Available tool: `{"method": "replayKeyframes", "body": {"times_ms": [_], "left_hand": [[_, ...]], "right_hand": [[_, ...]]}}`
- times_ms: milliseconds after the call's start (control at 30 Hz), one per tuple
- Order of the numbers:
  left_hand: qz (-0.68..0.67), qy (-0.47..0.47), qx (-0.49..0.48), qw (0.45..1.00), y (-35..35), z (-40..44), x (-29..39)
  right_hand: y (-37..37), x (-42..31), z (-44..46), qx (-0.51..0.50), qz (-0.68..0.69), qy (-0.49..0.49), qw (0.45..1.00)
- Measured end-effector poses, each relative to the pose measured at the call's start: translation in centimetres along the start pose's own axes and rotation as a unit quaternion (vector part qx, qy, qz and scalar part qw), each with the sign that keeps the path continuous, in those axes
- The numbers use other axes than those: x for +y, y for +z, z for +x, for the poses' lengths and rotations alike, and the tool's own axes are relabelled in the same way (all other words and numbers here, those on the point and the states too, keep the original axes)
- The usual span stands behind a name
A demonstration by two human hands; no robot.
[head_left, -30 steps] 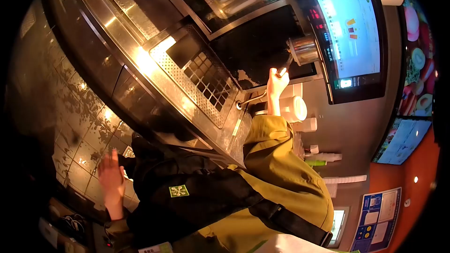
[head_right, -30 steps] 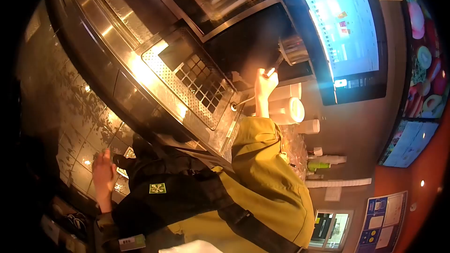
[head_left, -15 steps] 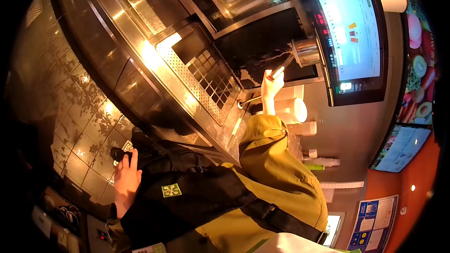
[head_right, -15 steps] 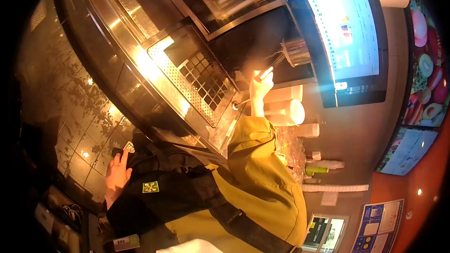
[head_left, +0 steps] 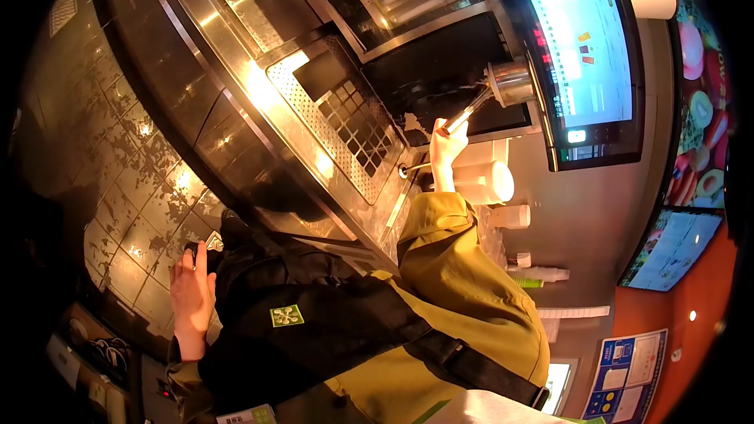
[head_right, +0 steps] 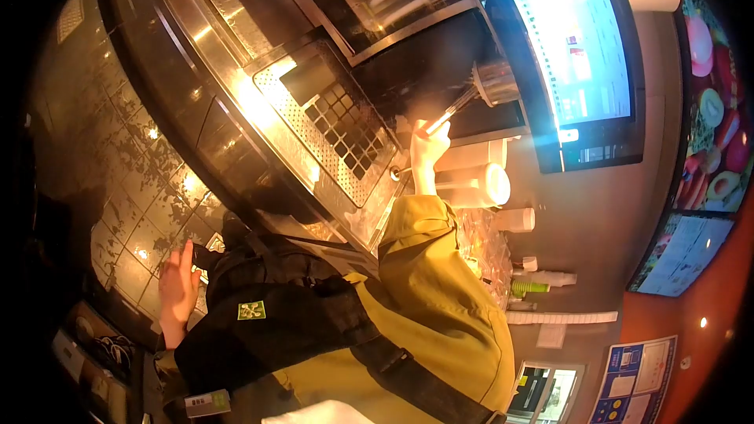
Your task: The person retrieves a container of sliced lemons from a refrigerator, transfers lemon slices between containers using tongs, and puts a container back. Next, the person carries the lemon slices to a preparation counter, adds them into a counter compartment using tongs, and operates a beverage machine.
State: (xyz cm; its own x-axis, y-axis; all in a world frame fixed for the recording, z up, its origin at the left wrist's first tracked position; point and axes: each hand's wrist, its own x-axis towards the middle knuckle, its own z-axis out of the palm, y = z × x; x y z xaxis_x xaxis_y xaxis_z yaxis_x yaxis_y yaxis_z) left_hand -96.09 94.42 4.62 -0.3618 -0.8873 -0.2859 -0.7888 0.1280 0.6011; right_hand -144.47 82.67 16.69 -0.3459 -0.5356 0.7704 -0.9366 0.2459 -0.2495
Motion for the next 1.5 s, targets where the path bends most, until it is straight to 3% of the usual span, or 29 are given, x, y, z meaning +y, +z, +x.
{"method": "replayKeyframes", "body": {"times_ms": [233, 533, 733, 1033, 1500], "left_hand": [[-0.009, 0.001, -0.029, 1.000, -0.1, -1.0, 0.9], [-0.013, 0.058, 0.038, 0.998, 0.0, -1.5, 1.2], [-0.021, 0.057, 0.040, 0.997, 0.0, -1.2, 1.8], [-0.015, 0.052, 0.051, 0.997, 0.2, -1.4, 1.8], [0.008, 0.032, 0.003, 0.999, 1.4, -1.0, 1.1]], "right_hand": [[-0.3, -0.5, -0.5, 0.004, 0.025, -0.004, 1.000], [-0.4, 0.1, -0.9, -0.007, 0.007, 0.010, 1.000], [0.2, 1.2, -1.0, 0.000, -0.018, -0.030, 0.999], [-0.5, 0.5, -2.0, -0.024, -0.010, 0.004, 1.000], [-0.3, 0.5, -2.1, -0.013, -0.027, -0.003, 1.000]]}}
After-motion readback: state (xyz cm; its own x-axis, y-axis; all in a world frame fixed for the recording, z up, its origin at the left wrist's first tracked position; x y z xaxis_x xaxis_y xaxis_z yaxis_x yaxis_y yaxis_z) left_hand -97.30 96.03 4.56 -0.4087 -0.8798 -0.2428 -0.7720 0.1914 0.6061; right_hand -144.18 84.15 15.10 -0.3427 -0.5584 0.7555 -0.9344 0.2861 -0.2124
